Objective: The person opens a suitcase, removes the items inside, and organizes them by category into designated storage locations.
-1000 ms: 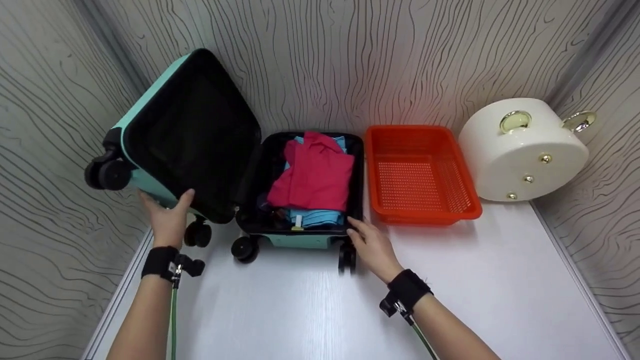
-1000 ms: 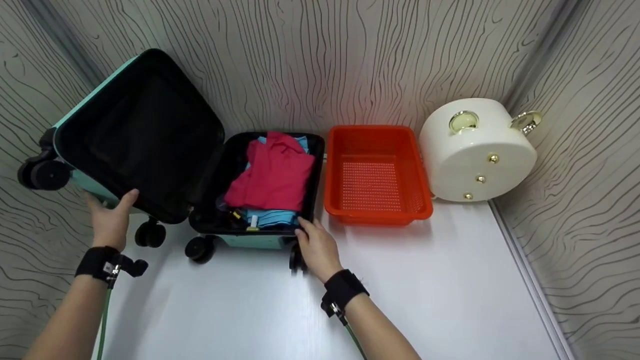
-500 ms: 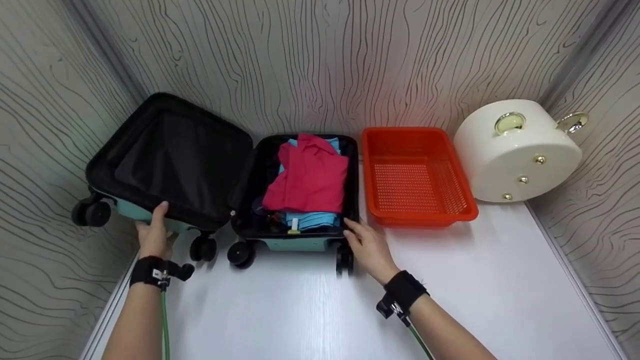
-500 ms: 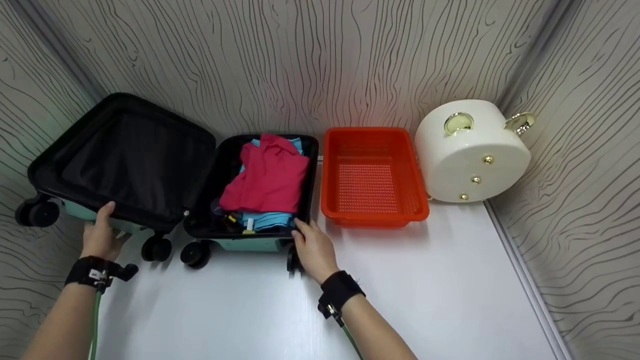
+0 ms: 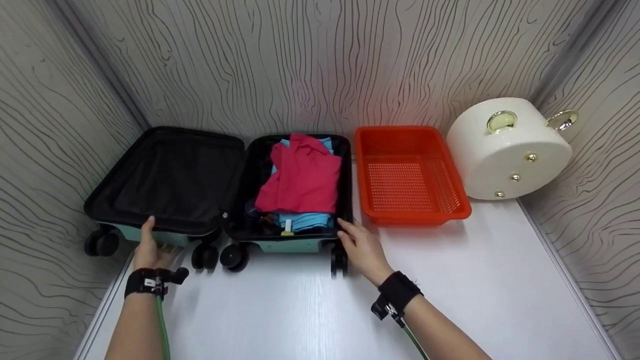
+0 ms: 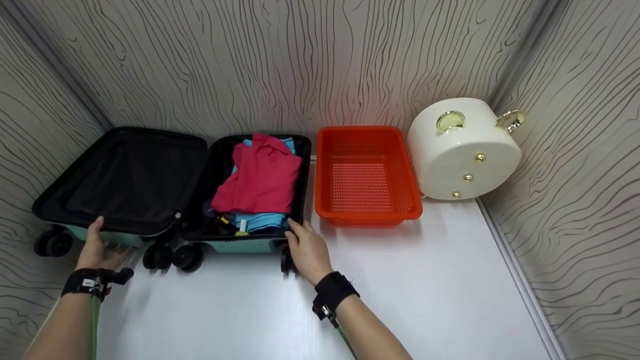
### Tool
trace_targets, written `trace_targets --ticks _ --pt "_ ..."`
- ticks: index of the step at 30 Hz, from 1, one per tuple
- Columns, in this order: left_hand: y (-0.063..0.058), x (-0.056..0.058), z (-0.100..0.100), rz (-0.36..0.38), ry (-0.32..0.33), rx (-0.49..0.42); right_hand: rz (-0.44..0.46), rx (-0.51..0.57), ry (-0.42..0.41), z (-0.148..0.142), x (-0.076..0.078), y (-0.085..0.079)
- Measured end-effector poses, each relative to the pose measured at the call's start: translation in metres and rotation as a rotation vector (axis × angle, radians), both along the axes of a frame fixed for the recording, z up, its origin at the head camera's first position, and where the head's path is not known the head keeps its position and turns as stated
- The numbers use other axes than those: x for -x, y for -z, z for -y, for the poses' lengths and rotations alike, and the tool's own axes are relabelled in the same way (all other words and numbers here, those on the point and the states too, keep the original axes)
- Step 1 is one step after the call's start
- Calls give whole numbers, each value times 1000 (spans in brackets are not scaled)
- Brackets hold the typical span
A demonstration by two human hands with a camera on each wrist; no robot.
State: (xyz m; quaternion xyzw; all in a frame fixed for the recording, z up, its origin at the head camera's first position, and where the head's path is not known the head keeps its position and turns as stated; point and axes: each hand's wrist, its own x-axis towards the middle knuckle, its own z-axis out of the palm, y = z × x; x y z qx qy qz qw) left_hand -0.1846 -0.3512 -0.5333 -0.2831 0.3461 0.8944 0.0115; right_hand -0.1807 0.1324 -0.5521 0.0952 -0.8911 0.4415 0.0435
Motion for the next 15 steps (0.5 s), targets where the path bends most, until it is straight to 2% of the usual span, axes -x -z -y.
trace_targets --ticks 5,8,10,12,15 --pt "6 -2 0 0 -2 -37 19 10 -7 5 -1 0" --pt "4 -3 -1 15 -40 -85 11 11 -12 9 -2 0" --pt "1 -4 -3 34 -73 -76 12 10 -10 11 -3 -1" --pt "-3 -5 -7 66 -94 -1 20 6 -3 12 -3 -1" --pt "-9 -7 -11 113 -63 187 38 13 -8 12 -3 -1"
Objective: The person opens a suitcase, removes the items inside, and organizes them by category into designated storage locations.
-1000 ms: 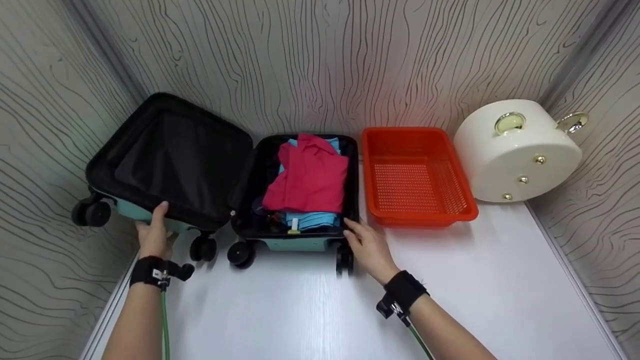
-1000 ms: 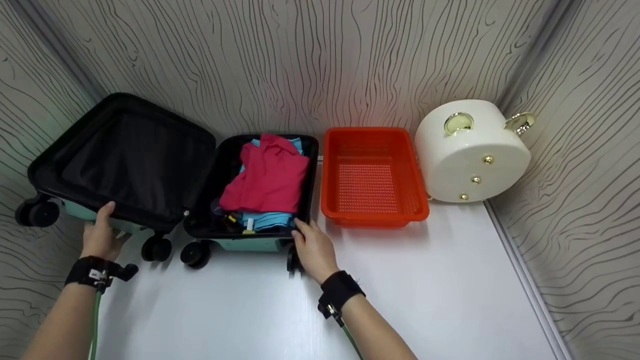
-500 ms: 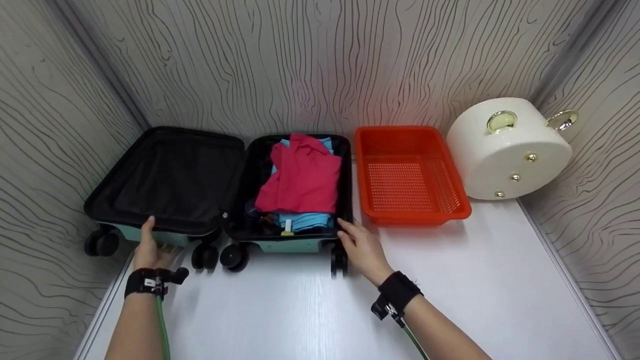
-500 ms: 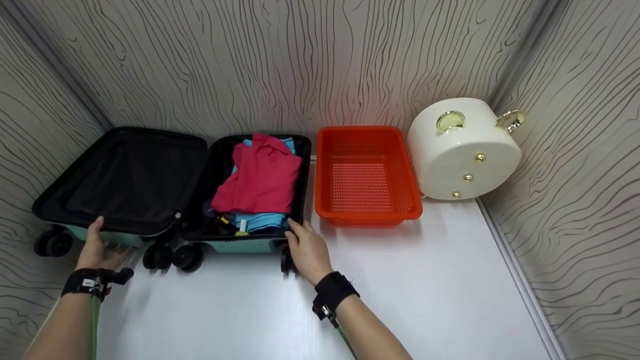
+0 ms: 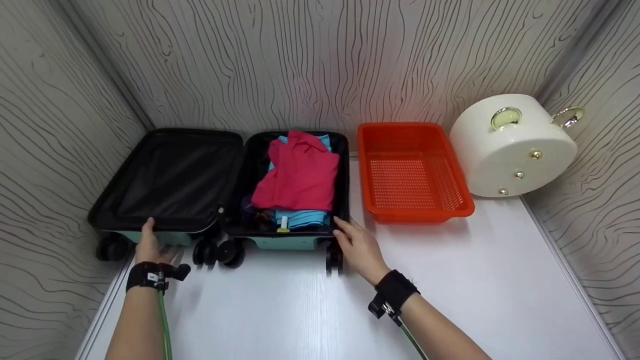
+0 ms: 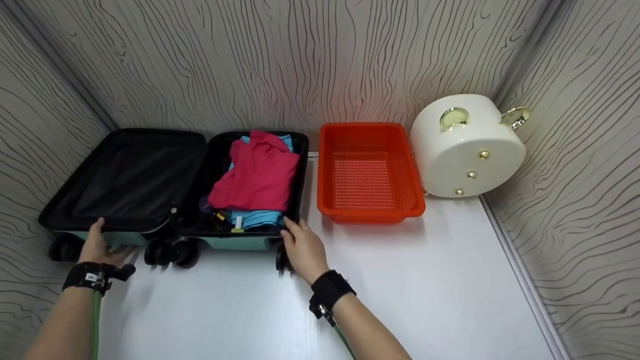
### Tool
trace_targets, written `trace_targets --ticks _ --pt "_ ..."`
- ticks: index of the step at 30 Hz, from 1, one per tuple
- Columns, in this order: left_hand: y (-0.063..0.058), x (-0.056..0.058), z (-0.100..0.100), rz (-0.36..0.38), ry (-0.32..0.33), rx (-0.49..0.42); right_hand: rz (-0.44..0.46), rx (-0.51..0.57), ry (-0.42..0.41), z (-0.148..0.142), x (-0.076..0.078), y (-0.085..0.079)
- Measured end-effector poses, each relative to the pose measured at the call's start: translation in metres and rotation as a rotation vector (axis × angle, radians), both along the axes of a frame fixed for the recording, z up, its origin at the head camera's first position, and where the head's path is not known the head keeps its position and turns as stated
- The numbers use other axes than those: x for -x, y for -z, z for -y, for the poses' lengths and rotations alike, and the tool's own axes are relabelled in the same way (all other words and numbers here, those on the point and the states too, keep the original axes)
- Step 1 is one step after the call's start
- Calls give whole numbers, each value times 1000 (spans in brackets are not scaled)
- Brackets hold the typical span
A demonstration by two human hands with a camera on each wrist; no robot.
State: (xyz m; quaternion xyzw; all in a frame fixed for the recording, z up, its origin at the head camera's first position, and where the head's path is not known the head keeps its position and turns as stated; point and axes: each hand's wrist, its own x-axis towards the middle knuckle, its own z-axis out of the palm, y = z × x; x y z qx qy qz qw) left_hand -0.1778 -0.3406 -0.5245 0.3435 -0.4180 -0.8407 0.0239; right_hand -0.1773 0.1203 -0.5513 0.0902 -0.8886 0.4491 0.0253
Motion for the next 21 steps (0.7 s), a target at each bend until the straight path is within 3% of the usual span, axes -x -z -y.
trace_targets --ticks 3,9,14,17,21 --pt "-4 -3 -3 46 65 126 -11 0 -1 -1 -1 0" --pt "-5 -8 -4 106 106 191 -15 1 -13 -3 -2 2" --pt "-2 -12 -7 123 92 315 -13 -36 -22 -3 -4 1" --pt "1 -11 -8 111 65 289 -23 -83 -29 -5 -5 1" --pt "6 -1 -11 109 -4 251 -41 -145 -38 -11 -3 0"
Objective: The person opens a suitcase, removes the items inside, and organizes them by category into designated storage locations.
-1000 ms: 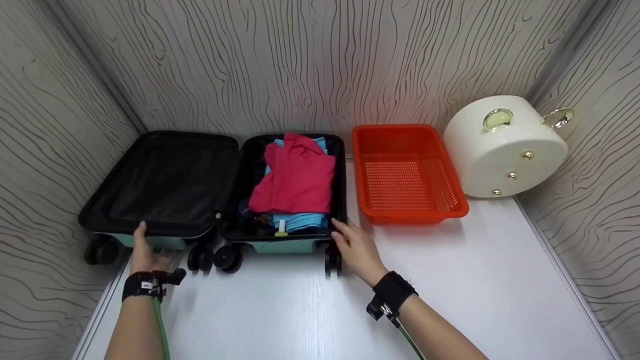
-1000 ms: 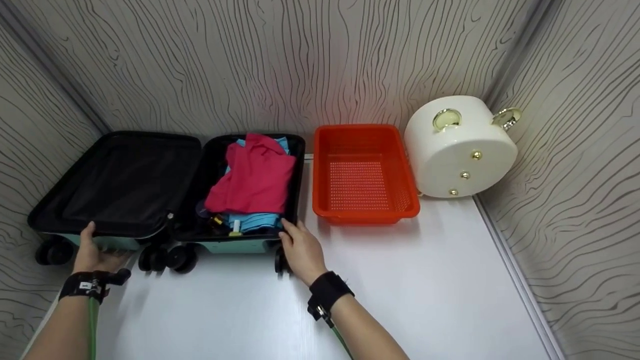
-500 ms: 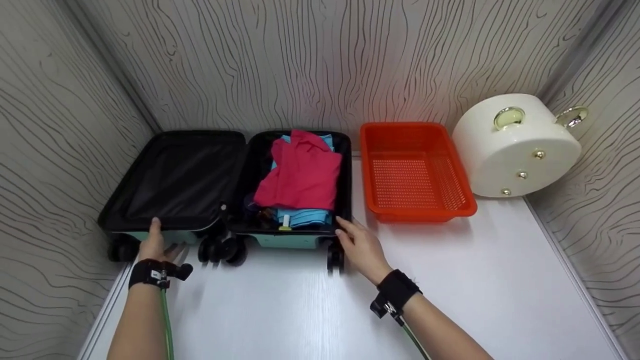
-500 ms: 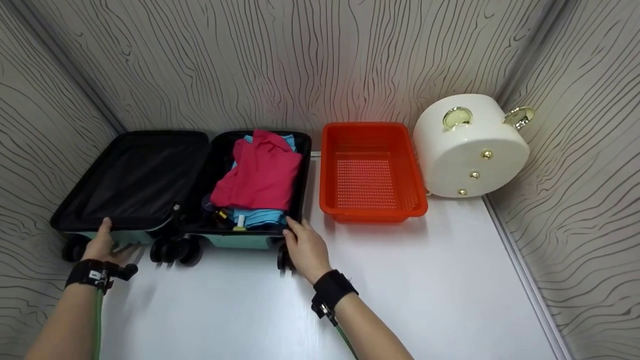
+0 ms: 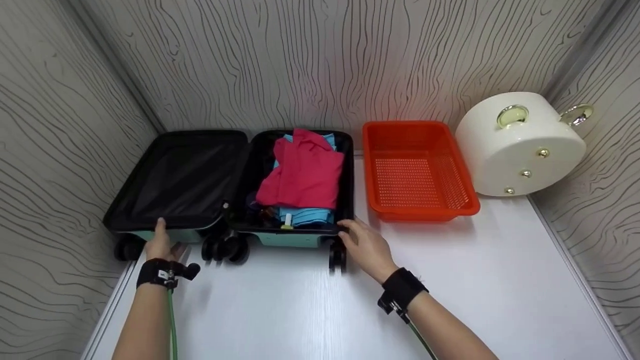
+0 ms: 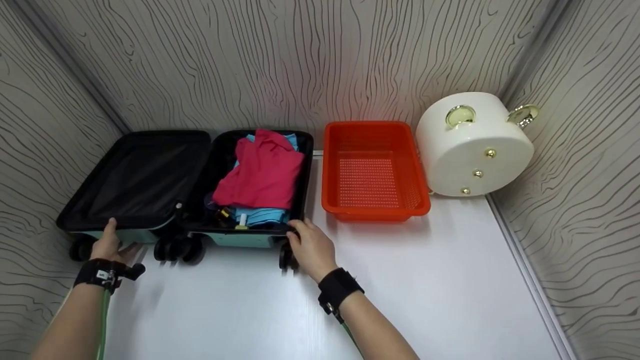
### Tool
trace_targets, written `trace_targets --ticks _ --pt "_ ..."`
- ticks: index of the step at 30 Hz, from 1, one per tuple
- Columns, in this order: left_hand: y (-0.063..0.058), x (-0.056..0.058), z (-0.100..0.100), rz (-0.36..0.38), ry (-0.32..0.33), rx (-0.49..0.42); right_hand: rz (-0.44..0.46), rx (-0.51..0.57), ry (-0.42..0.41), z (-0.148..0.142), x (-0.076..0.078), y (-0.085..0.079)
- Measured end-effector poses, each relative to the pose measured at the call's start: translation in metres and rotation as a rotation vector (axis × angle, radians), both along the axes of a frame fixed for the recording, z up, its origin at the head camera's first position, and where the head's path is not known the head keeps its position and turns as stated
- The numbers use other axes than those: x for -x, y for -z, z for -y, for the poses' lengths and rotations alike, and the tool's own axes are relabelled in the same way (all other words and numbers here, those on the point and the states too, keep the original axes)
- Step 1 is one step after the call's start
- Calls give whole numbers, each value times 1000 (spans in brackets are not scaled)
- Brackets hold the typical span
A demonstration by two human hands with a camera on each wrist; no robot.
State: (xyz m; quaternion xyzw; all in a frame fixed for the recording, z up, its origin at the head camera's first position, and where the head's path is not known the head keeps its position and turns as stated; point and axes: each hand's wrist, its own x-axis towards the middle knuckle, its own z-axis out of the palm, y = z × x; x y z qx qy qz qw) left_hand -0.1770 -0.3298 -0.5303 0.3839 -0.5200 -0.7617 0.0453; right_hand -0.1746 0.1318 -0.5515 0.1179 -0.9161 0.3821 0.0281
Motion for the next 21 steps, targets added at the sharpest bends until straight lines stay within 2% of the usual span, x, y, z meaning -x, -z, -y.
trace_targets --ticks 3,6,8,9,12,13,15,18,21 --pt "-1 7 -5 16 -89 92 -7 -38 -5 -4 4 -2" --pt "-12 12 -15 -7 -162 274 -3 -54 -12 -6 6 -4" --pt "-21 15 -27 -97 -168 414 0 -59 -13 -7 7 -6" --pt "-27 16 -34 -150 -144 469 7 -60 -15 -7 7 -8" --pt "-44 19 -59 -320 2 634 34 -59 -22 -7 7 -12" --pt "-50 21 -68 -375 66 680 48 -60 -27 -7 8 -14" --pt "-63 24 -84 -441 218 765 86 -59 -47 -8 10 -19" --pt "-78 30 -107 -480 455 858 144 -58 -76 -10 14 -29" --pt "-87 37 -124 -426 677 898 178 -57 -88 -14 19 -39"
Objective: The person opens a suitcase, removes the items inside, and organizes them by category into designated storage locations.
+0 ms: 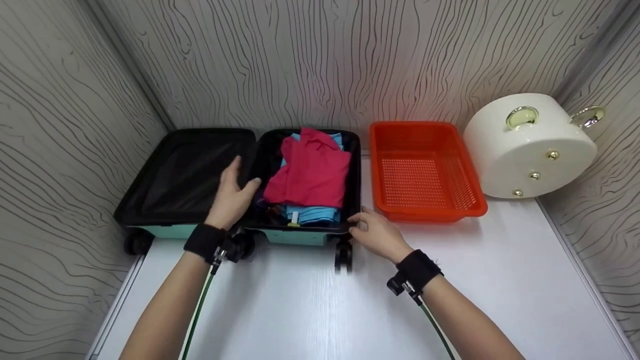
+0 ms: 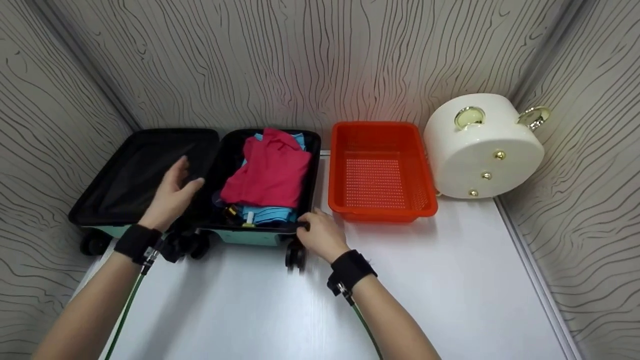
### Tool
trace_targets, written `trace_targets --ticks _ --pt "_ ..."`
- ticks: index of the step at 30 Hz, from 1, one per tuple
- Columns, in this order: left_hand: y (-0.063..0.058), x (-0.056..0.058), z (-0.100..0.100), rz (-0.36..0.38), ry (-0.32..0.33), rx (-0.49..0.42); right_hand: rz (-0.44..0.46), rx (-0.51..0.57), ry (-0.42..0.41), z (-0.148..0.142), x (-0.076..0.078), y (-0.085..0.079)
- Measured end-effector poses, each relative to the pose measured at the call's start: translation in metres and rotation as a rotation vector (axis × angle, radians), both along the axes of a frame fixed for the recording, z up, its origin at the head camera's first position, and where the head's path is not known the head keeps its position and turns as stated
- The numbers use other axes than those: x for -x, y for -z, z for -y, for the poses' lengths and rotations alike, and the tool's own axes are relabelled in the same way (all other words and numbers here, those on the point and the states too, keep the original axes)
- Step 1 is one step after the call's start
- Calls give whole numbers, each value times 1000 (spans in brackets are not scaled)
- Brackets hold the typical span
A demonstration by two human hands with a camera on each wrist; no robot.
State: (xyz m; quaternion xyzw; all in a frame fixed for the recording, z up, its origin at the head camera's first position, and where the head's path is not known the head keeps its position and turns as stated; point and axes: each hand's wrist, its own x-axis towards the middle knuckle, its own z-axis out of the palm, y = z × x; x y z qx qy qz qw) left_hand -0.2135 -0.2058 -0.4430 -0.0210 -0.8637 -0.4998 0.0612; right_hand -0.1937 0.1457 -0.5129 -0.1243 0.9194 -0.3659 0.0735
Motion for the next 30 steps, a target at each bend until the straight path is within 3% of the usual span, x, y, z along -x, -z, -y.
trace_targets --ticks 4,9,13,19,23,30 --pt "-1 12 -17 151 94 80 3 -19 -14 -4 6 -10" --pt "6 31 -37 289 125 138 -16 -42 -20 -3 13 -15" --pt "15 43 -53 355 157 144 -70 -68 4 -6 20 -16" --pt "31 47 -67 353 154 262 -308 -243 108 -33 36 -7" --pt "39 44 -68 359 171 332 -298 -326 162 -55 37 11" --pt "41 45 -64 351 159 337 -381 -273 140 -59 27 37"
